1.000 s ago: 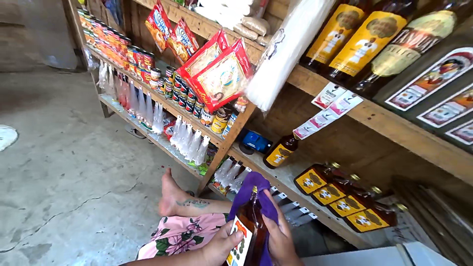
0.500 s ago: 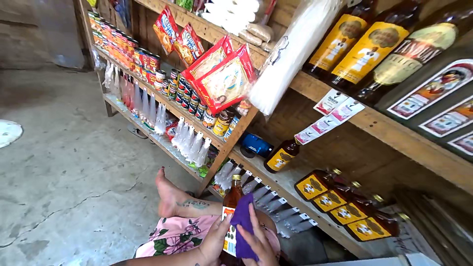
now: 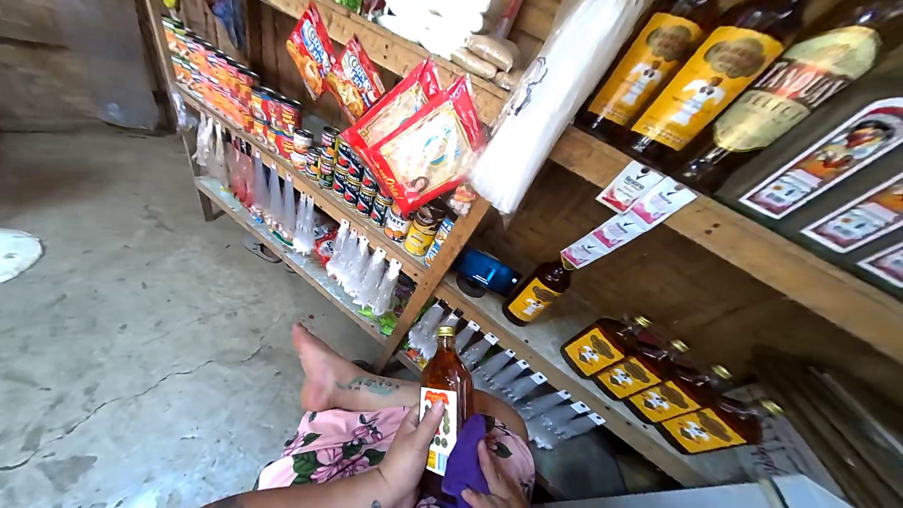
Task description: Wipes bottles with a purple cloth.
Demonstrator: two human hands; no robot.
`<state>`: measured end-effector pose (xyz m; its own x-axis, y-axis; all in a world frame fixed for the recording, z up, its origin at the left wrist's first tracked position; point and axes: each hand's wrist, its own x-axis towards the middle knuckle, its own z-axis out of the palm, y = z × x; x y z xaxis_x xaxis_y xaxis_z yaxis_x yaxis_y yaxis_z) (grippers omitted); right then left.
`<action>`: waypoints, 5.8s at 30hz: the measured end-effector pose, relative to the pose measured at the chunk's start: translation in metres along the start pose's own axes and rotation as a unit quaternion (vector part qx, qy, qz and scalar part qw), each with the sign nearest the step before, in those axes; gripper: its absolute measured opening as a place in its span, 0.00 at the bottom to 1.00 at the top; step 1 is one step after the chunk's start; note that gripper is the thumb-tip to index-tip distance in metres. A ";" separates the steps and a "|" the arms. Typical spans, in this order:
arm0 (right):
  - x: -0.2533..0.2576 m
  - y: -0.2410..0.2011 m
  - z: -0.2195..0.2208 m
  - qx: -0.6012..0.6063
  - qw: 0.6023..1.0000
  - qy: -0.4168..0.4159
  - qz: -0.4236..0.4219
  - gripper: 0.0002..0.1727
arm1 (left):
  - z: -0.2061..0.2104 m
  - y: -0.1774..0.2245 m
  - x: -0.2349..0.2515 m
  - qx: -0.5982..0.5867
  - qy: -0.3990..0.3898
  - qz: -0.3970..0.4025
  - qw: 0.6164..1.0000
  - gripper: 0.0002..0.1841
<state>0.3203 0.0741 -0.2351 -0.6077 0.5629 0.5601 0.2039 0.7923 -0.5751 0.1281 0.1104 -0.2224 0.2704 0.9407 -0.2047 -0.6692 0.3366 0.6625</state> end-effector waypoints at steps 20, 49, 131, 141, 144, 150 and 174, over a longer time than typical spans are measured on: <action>0.089 -0.017 -0.039 0.177 0.962 0.198 0.063 0.40 | -0.022 -0.004 -0.004 0.091 -0.346 -0.037 0.933 0.42; 0.044 -0.010 0.011 -0.247 0.967 -0.065 0.003 0.22 | -0.008 0.008 -0.008 -0.100 -0.115 -0.071 0.986 0.40; 0.124 -0.028 -0.051 0.062 0.946 0.283 0.148 0.28 | 0.003 0.013 -0.025 0.249 -0.282 0.155 0.914 0.37; 0.078 -0.011 0.004 -0.189 0.967 0.160 0.061 0.33 | 0.002 0.031 -0.041 0.121 -0.206 -0.032 0.970 0.36; 0.066 0.000 0.010 -0.194 0.977 0.091 0.001 0.34 | -0.010 0.005 -0.017 0.003 -0.200 -0.019 0.980 0.46; 0.035 0.020 0.004 -0.143 0.983 -0.022 -0.113 0.16 | -0.011 0.004 -0.008 -0.056 -0.185 -0.013 0.981 0.45; 0.120 -0.016 -0.067 -0.071 0.948 0.256 0.174 0.31 | -0.004 0.003 -0.014 0.173 -0.246 0.043 0.953 0.24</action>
<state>0.2953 0.1446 -0.1190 -0.0407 0.8082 0.5875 0.4467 0.5407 -0.7128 0.1199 0.0981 -0.2203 0.5739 0.8017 0.1669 -0.4580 0.1453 0.8770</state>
